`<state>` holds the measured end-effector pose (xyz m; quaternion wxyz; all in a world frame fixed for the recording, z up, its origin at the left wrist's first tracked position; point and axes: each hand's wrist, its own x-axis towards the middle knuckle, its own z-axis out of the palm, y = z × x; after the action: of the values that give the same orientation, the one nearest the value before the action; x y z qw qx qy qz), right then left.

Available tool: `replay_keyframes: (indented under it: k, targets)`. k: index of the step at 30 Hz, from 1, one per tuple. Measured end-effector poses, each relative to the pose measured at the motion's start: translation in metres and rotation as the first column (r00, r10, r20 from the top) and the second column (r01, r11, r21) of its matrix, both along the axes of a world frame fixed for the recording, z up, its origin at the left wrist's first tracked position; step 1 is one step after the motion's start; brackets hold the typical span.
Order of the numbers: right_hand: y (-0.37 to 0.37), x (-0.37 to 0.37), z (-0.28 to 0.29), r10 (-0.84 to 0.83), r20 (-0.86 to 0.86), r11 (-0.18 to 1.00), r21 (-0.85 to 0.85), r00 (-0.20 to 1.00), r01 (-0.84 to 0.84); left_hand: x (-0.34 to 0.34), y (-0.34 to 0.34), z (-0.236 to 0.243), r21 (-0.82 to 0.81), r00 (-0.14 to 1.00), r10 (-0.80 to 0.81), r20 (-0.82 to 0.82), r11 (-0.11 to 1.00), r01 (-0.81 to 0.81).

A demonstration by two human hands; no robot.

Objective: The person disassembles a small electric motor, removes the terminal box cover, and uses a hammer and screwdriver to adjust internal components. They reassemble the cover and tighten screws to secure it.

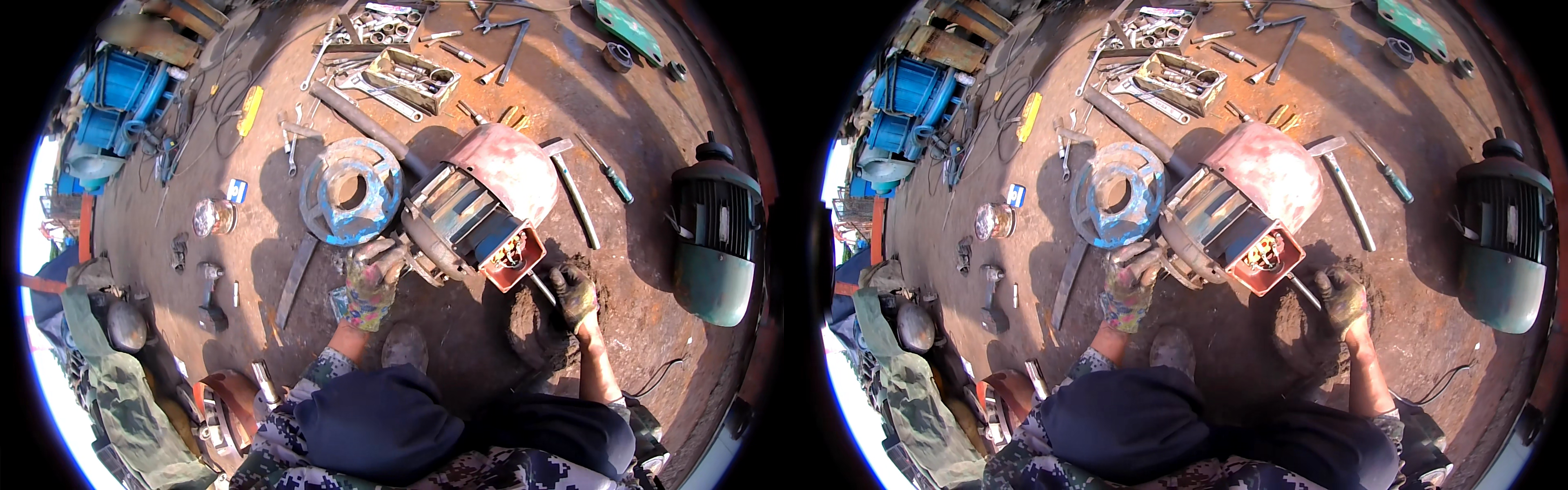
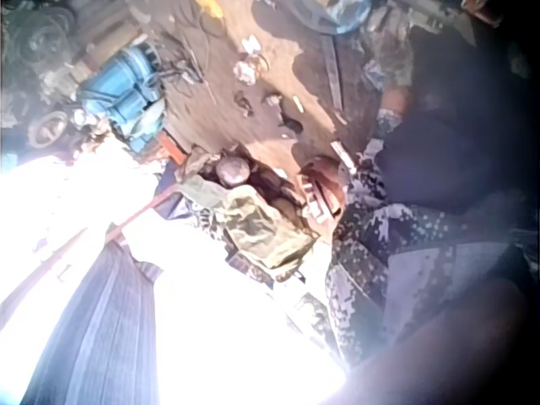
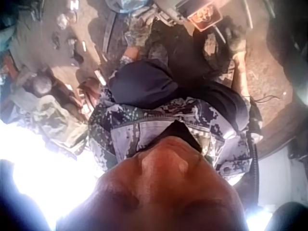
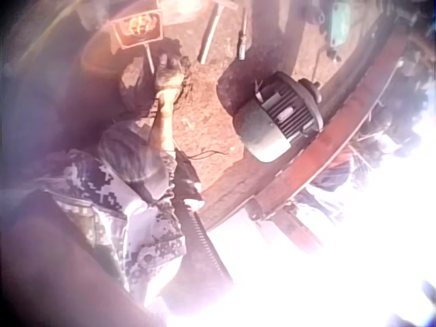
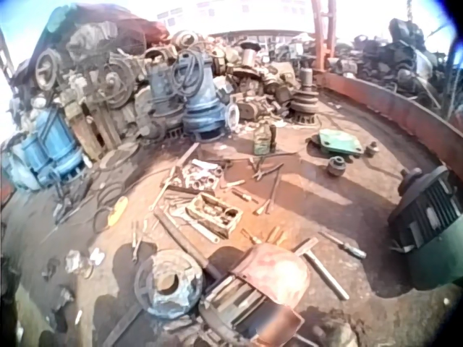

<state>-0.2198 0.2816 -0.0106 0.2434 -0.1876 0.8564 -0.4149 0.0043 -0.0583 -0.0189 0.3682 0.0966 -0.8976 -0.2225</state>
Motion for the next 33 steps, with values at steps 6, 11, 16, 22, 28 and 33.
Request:
replay_keyframes:
  k: [6, 11, 16, 22, 28, 33]
  targets:
    - [0.017, -0.012, -0.023, 0.019, -0.079, 1.000, 0.021, 0.997, -0.017, -0.014, -0.006, 0.002, -0.131, 0.998, -0.040, 0.041, 0.990, 0.045]
    - [0.013, -0.009, -0.020, 0.008, -0.068, 0.996, 0.085, 0.998, -0.002, -0.007, 0.001, 0.007, -0.088, 0.989, 0.032, 0.147, 0.996, -0.019]
    - [0.016, -0.009, -0.021, -0.013, -0.085, 0.990, 0.136, 0.996, 0.025, -0.008, 0.002, -0.019, -0.021, 0.990, 0.073, 0.125, 0.997, -0.071]
    - [0.016, -0.003, -0.027, -0.004, -0.079, 0.995, 0.102, 0.997, 0.012, -0.009, 0.008, -0.014, 0.034, 0.991, 0.059, 0.118, 0.997, -0.063]
    - [0.015, -0.013, 0.002, 0.025, 0.087, 0.998, -0.066, 0.996, -0.019, -0.001, 0.005, -0.043, 0.125, 0.985, 0.123, 0.123, 0.982, -0.139]
    - [0.043, -0.033, 0.019, 0.328, -0.011, 0.944, -0.007, 0.944, -0.329, -0.018, 0.017, -0.020, 0.254, 0.963, 0.123, 0.240, 0.950, -0.184]
